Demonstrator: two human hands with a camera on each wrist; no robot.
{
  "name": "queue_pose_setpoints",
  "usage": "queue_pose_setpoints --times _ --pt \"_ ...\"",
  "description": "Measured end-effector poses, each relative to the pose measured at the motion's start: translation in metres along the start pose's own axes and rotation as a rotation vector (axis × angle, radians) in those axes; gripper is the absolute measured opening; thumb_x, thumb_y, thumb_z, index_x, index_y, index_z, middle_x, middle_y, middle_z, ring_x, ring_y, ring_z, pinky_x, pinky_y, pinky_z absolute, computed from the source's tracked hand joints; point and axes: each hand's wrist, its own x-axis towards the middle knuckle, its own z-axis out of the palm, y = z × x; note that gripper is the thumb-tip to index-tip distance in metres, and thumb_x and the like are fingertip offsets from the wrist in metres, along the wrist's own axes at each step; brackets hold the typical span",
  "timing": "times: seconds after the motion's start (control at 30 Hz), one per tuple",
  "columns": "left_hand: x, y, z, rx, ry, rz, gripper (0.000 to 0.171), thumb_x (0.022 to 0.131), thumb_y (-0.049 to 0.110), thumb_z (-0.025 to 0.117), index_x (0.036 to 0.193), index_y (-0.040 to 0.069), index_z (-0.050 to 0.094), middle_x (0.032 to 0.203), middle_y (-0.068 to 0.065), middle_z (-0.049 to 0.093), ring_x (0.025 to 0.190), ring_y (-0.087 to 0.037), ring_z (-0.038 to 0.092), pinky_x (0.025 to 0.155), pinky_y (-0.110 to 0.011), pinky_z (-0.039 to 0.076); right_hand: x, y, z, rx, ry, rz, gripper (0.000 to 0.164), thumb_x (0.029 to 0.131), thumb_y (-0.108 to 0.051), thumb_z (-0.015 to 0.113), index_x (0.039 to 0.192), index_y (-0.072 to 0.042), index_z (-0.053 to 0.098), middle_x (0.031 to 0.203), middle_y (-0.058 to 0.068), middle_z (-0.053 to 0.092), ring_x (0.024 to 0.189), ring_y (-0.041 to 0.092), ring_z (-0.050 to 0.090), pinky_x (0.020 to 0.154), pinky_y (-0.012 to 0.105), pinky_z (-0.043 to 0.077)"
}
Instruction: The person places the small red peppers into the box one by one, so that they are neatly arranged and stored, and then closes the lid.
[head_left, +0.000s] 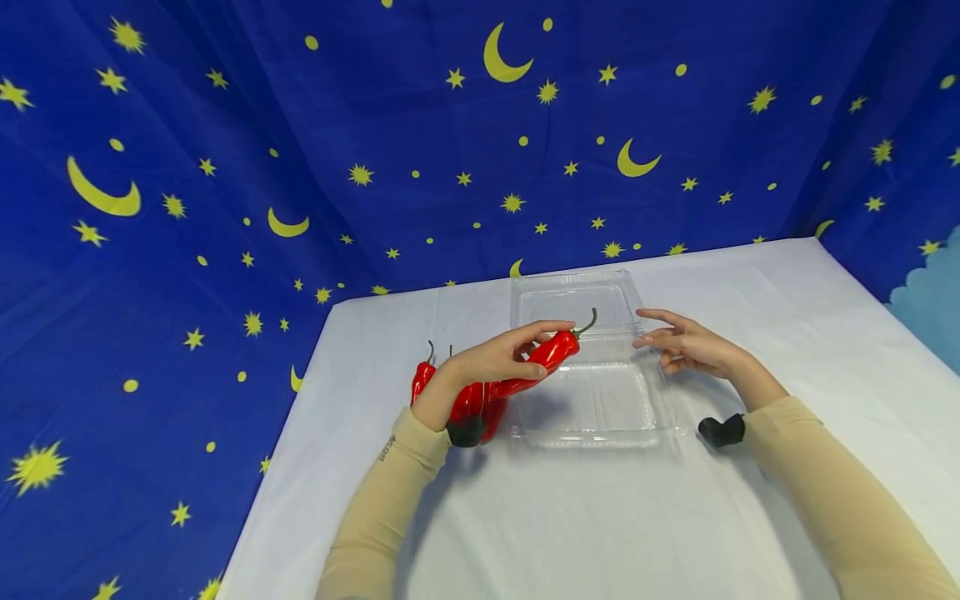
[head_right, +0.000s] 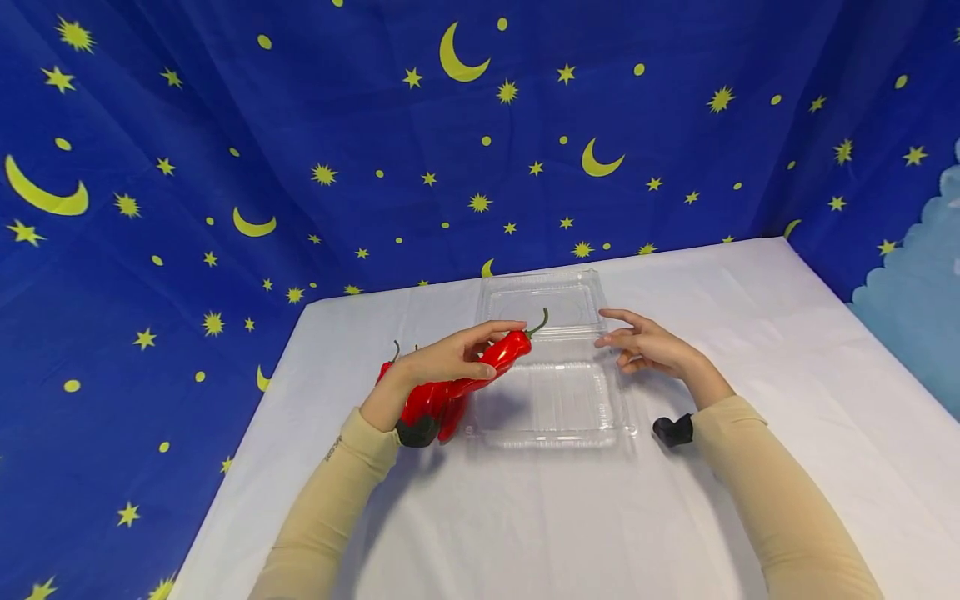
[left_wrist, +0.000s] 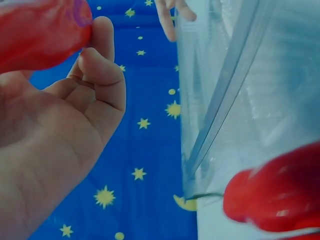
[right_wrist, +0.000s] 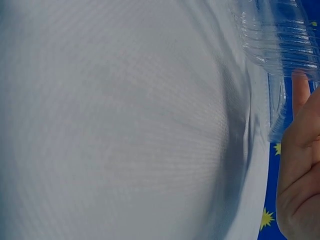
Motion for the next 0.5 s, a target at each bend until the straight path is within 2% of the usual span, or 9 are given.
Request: queue_pose_setpoints --times 0.13,0.33,0.5 --pt "0.008 -0.004 0.006 0.013 -0.024 -0.049 0.067 0.089 0.015 0.062 0.147 0.028 0.032 0.133 -0.009 0.042 0.104 -0.024 0.052 0.078 -0.036 0.052 0.001 0.000 0.000 -0.008 0.007 0.006 0.071 0.096 -0.017 0.056 0.152 -0.014 0.013 0.114 0.007 0.061 0.058 0.011 0.053 0.059 0.029 0.053" --pt "0.021 -0.013 0.013 0.040 -0.093 -0.063 0.068 0.088 0.016 0.064 0.147 0.030 0.032 0.132 -0.001 0.041 0.112 -0.023 0.045 0.081 -0.033 0.051 0.001 0.001 0.000 -0.019 0.017 0.015 0.071 0.096 -0.019 0.057 0.152 -0.014 0.013 0.116 0.010 0.060 0.058 0.012 0.052 0.059 0.030 0.053" --pt "0.028 -0.017 0.015 0.038 -0.123 -0.083 0.068 0.088 0.016 0.065 0.147 0.031 0.034 0.132 0.004 0.041 0.117 -0.025 0.041 0.081 -0.034 0.051 0.002 0.001 0.000 -0.024 0.015 0.010 0.071 0.096 -0.020 0.056 0.152 -0.015 0.014 0.116 0.009 0.060 0.058 0.012 0.051 0.059 0.030 0.052"
